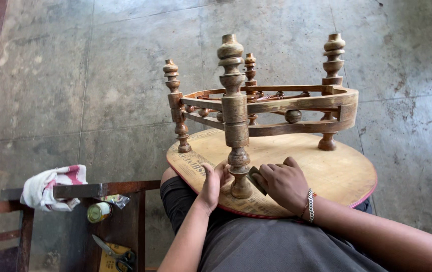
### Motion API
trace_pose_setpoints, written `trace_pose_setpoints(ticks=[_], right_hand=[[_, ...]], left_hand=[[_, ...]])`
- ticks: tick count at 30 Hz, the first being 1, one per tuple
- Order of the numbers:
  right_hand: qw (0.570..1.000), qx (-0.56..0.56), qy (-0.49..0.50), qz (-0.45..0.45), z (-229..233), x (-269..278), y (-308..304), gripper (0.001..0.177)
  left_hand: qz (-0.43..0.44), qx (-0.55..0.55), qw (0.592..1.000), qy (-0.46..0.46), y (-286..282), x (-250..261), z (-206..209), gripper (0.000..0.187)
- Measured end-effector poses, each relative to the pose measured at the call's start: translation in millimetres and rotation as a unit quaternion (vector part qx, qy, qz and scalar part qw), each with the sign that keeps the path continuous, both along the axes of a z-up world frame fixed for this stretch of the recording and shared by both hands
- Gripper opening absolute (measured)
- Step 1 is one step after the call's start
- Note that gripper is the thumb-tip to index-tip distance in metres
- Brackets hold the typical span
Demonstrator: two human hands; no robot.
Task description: The person sands the wooden legs and support frame of a small table by hand using a piece of sandpaper.
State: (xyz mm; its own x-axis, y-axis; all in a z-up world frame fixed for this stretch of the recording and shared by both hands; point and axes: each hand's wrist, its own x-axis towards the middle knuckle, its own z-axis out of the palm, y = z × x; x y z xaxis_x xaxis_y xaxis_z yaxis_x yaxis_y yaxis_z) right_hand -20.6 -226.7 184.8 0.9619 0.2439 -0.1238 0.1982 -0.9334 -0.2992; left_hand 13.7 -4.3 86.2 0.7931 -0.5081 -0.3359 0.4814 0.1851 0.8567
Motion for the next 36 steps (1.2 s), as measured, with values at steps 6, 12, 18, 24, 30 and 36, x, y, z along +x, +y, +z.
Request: trace_pose_setpoints(ticks=[6, 12, 18, 24, 30, 36], right_hand=[[0.973, -0.040, -0.174, 0.144, -17.2, 10.9, 13.9, 0.016], [0.969, -0.046, -0.175, 0.167, -34.5, 10.6, 22.1, 0.016], [0.946, -0.196, -0.171, 0.194, -42.3, 27.6, 88.7, 0.020], [0.944, -0.224, -0.140, 0.198, -33.2, 23.3, 82.8, 0.012], [0.900, -0.348, -0.137, 0.222, -57.8, 39.7, 110.4, 0.012], [0.897, -0.331, -0.155, 0.250, -53.5, 28.8, 95.8, 0.012]], left_hand=[[-0.068, -0.086, 0.993, 0.047, -0.6, 5.3, 29.6, 0.132], [-0.081, -0.062, 0.994, 0.033, 7.5, 1.0, 24.1, 0.135], [-0.024, -0.036, 0.992, 0.118, 13.1, 4.5, -9.8, 0.130], [0.243, -0.087, 0.948, 0.186, 15.0, 19.8, -55.9, 0.057], [0.313, -0.095, 0.930, 0.167, 11.7, 10.7, -60.0, 0.029], [0.337, -0.202, 0.897, 0.201, 14.4, 16.7, -34.8, 0.020]])
